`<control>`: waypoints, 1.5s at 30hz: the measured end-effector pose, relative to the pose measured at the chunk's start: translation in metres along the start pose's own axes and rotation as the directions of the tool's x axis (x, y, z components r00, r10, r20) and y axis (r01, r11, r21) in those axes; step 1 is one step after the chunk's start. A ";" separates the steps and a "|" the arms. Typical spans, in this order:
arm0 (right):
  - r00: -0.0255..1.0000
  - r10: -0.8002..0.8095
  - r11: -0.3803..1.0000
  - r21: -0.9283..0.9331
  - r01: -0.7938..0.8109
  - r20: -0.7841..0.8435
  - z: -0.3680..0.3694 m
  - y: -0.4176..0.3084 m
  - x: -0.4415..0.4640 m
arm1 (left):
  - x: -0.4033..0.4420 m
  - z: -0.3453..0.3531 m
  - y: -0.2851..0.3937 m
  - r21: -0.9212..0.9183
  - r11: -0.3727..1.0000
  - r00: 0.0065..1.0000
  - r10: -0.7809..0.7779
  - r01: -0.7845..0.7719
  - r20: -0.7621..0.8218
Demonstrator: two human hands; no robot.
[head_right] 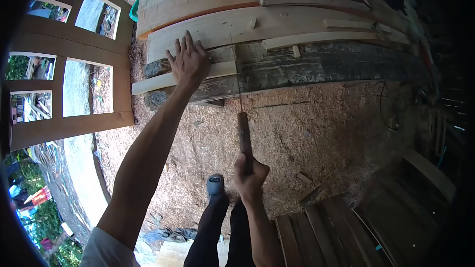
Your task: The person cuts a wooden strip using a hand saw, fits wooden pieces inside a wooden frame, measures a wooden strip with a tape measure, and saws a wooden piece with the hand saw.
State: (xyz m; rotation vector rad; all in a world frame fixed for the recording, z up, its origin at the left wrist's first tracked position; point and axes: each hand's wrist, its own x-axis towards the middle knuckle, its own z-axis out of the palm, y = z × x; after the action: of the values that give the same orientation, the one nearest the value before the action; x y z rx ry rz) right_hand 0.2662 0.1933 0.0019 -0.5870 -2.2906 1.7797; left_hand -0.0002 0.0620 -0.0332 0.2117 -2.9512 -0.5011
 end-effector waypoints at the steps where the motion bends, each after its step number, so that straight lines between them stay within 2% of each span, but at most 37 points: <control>1: 1.000 0.014 1.000 -0.002 -0.014 0.021 -0.001 0.006 -0.004 | -0.002 0.000 0.002 -0.001 1.000 1.000 0.009 -0.009 0.000; 6: 0.997 0.059 0.997 0.046 -0.062 0.055 -0.005 0.000 -0.005 | 0.002 -0.004 0.001 0.067 0.997 0.996 -0.045 0.039 0.081; 9: 0.988 0.126 0.992 0.012 -0.127 0.091 -0.009 -0.014 0.000 | 0.002 -0.004 0.002 0.065 0.997 0.995 -0.046 0.040 0.094; 11: 0.992 0.116 0.987 -0.114 -0.110 0.048 -0.003 -0.024 -0.003 | 0.004 0.001 0.000 0.038 0.999 0.998 -0.035 0.033 0.051; 13: 0.987 0.158 0.985 -0.073 -0.157 0.007 0.012 -0.030 -0.008 | 0.001 0.004 -0.001 0.022 0.999 0.999 -0.035 0.034 0.024; 15: 0.994 0.092 0.994 -0.047 -0.095 -0.064 0.020 -0.034 -0.007 | 0.001 0.002 -0.001 -0.006 0.999 0.999 -0.035 0.035 0.000; 16: 0.997 0.060 0.997 0.045 -0.058 -0.049 0.020 -0.055 0.016 | 0.001 0.001 -0.002 0.000 1.000 1.000 -0.029 0.029 0.001; 17: 0.979 0.199 0.978 -0.070 -0.195 0.052 0.018 -0.054 0.042 | -0.001 -0.001 -0.002 -0.001 1.000 1.000 -0.014 0.014 -0.002; 19: 0.990 0.020 0.989 -0.148 0.002 0.142 0.048 -0.052 0.116 | 0.000 -0.005 0.002 -0.004 1.000 1.000 0.019 -0.020 -0.016; 20: 0.994 -0.068 0.989 -0.128 0.078 0.083 0.063 -0.052 0.126 | -0.003 -0.004 0.001 -0.003 1.000 1.000 -0.003 0.003 0.022; 21: 0.994 -0.081 0.989 -0.116 0.089 0.069 0.067 -0.050 0.127 | 0.003 -0.005 0.001 -0.005 1.000 0.999 -0.028 0.028 0.044; 23: 0.998 0.026 0.995 -0.095 -0.021 0.057 0.055 -0.038 0.102 | 0.001 -0.007 0.001 -0.020 0.998 0.999 -0.054 0.054 0.009; 24: 0.998 0.064 0.998 -0.024 -0.064 0.009 0.051 -0.031 0.093 | 0.001 -0.010 0.002 -0.016 0.999 0.998 -0.051 0.051 0.037; 25: 0.998 0.063 0.997 -0.038 -0.063 0.010 0.039 -0.033 0.084 | 0.001 -0.012 0.004 -0.011 0.999 0.997 -0.040 0.041 0.066; 27: 0.987 0.164 0.940 0.303 -0.156 0.000 0.017 -0.038 0.080 | 0.004 -0.013 0.007 -0.032 0.998 0.996 -0.051 0.053 0.072; 28: 0.987 0.161 0.942 0.296 -0.156 0.007 0.013 -0.040 0.080 | 0.003 -0.014 0.005 -0.036 0.997 0.995 -0.060 0.063 0.083; 30: 0.964 0.263 0.869 0.424 -0.253 0.036 0.006 -0.039 0.079 | 0.004 -0.012 0.004 -0.033 0.997 0.995 -0.068 0.070 0.069; 34: 0.959 0.253 0.907 0.314 -0.280 0.124 0.011 -0.032 0.065 | 0.002 -0.010 0.004 -0.028 0.997 0.997 -0.065 0.067 0.051; 35: 0.958 0.259 0.904 0.318 -0.285 0.120 0.013 -0.025 0.062 | 0.003 -0.010 0.004 -0.025 0.998 0.997 -0.060 0.061 0.056; 42: 0.971 0.202 0.977 0.041 -0.209 0.128 0.002 -0.006 0.019 | 0.003 -0.005 0.002 0.004 0.998 0.997 -0.062 0.062 0.041; 45: 0.959 0.261 0.951 0.138 -0.276 0.113 -0.030 -0.004 -0.035 | 0.003 -0.006 0.002 0.013 0.998 0.996 -0.063 0.062 0.068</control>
State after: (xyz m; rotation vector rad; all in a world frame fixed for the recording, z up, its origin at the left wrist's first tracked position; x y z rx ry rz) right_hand 0.3090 0.2047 0.0170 -0.8391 -2.1919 2.1260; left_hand -0.0021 0.0618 -0.0264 0.2945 -3.0228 -0.5111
